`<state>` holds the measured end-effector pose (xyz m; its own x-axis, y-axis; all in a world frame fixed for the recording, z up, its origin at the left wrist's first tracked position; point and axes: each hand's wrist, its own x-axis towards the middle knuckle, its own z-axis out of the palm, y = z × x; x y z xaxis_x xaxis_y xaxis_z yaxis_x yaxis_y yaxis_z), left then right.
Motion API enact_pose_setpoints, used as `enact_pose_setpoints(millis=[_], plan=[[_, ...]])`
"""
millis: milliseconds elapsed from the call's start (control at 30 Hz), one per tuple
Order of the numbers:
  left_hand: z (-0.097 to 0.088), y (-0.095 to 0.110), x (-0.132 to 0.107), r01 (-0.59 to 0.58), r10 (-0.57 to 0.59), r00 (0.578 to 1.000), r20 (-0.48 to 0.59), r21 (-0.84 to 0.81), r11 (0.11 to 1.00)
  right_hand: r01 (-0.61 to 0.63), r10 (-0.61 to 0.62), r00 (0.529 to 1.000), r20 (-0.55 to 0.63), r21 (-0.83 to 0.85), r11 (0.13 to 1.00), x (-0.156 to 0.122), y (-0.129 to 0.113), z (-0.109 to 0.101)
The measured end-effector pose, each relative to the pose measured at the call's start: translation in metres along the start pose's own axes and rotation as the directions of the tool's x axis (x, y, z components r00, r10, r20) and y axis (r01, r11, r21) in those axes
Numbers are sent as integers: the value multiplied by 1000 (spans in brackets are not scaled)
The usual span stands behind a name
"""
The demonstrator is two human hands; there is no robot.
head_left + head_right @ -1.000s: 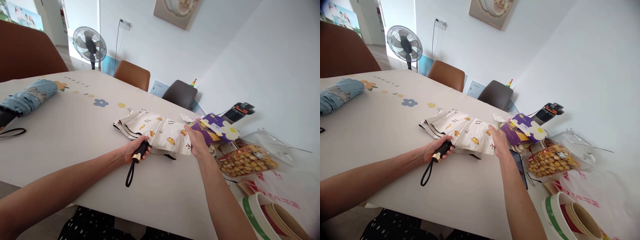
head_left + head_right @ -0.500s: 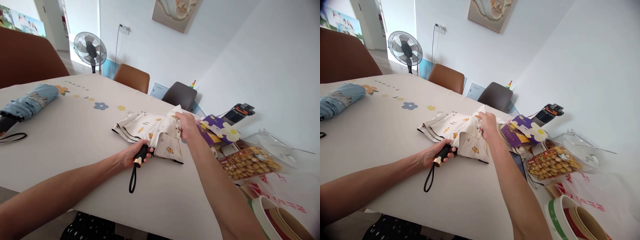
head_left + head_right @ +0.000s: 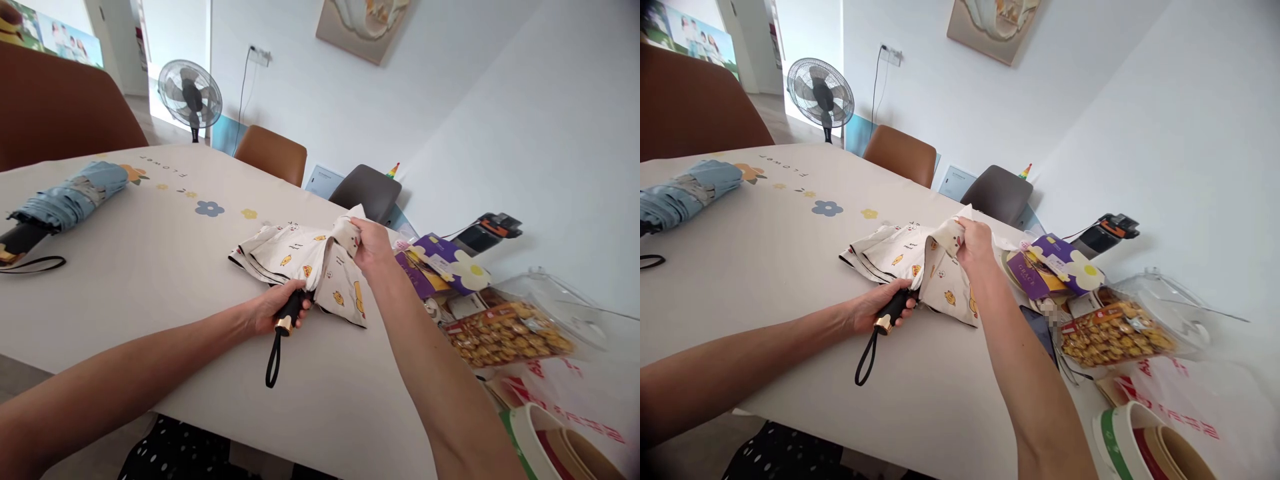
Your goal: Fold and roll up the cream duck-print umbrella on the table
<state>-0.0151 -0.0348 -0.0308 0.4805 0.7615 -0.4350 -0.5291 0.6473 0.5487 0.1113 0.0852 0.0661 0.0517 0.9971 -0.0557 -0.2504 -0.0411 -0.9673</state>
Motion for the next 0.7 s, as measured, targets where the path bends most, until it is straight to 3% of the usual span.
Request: enact_pose_setpoints(millis=[233, 400, 567, 700], plan=[[-1, 2, 2, -8, 8, 998, -58, -16, 1000, 78, -79, 997, 6, 80, 994, 3, 5, 25], [-3, 1, 2, -47, 45, 998, -36, -67, 997, 30, -33, 990, 134, 22, 999, 1, 17, 35], [-7, 0, 3, -33, 34, 998, 55, -24, 999, 16, -6, 981, 195, -51, 999, 2, 22, 33], [-11, 0, 6, -14, 15, 997, 72, -13, 1000, 65, -61, 976, 211, -12, 998, 0, 20, 15]])
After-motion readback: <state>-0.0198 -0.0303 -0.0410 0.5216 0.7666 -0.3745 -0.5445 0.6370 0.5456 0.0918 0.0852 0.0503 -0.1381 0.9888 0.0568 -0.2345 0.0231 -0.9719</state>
